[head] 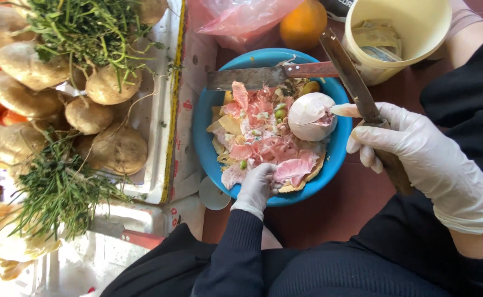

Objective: A person wearing gloves uses a knife to peel and prepare fruit over a bowl on the floor, then places items into a plastic bag.

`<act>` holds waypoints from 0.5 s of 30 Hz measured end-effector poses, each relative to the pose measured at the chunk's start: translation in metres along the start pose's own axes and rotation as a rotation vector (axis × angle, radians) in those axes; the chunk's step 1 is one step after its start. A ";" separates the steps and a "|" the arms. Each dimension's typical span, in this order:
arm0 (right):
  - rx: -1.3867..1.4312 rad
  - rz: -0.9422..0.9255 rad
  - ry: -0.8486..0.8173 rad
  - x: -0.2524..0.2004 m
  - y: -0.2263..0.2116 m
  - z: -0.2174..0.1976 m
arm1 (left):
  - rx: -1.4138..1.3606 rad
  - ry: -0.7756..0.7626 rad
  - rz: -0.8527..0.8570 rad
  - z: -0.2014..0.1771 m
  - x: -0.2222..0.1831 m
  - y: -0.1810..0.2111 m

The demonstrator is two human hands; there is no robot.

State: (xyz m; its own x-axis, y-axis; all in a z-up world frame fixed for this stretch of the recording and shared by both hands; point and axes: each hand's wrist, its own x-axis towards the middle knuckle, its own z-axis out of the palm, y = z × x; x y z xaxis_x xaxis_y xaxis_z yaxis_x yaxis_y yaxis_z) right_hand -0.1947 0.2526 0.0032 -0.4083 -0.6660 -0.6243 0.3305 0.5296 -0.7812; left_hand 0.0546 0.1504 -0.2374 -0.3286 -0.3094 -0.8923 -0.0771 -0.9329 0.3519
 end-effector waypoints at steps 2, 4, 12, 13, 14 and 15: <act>0.034 -0.115 -0.092 0.010 0.024 -0.004 | -0.093 0.010 0.028 -0.010 0.007 -0.013; 0.060 -0.237 -0.177 0.023 0.039 -0.003 | -0.188 0.003 0.058 -0.005 0.009 -0.012; 0.160 -0.183 -0.037 0.073 0.103 0.045 | -0.248 -0.110 0.281 0.069 -0.086 0.019; 0.150 -0.191 -0.038 0.073 0.099 0.048 | -0.257 -0.118 0.286 0.064 -0.076 0.015; 0.175 -0.202 -0.059 0.073 0.094 0.050 | -0.131 -0.140 0.279 0.059 -0.065 0.011; 0.200 -0.208 -0.082 0.072 0.092 0.053 | -0.006 -0.156 0.270 0.053 -0.056 0.004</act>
State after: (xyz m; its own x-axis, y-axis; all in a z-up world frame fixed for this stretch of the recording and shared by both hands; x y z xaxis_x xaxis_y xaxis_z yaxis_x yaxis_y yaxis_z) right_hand -0.1486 0.2251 -0.1133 -0.4174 -0.7939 -0.4423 0.4111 0.2691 -0.8710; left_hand 0.0228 0.1733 -0.1711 -0.4772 -0.5149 -0.7121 0.0386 -0.8218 0.5684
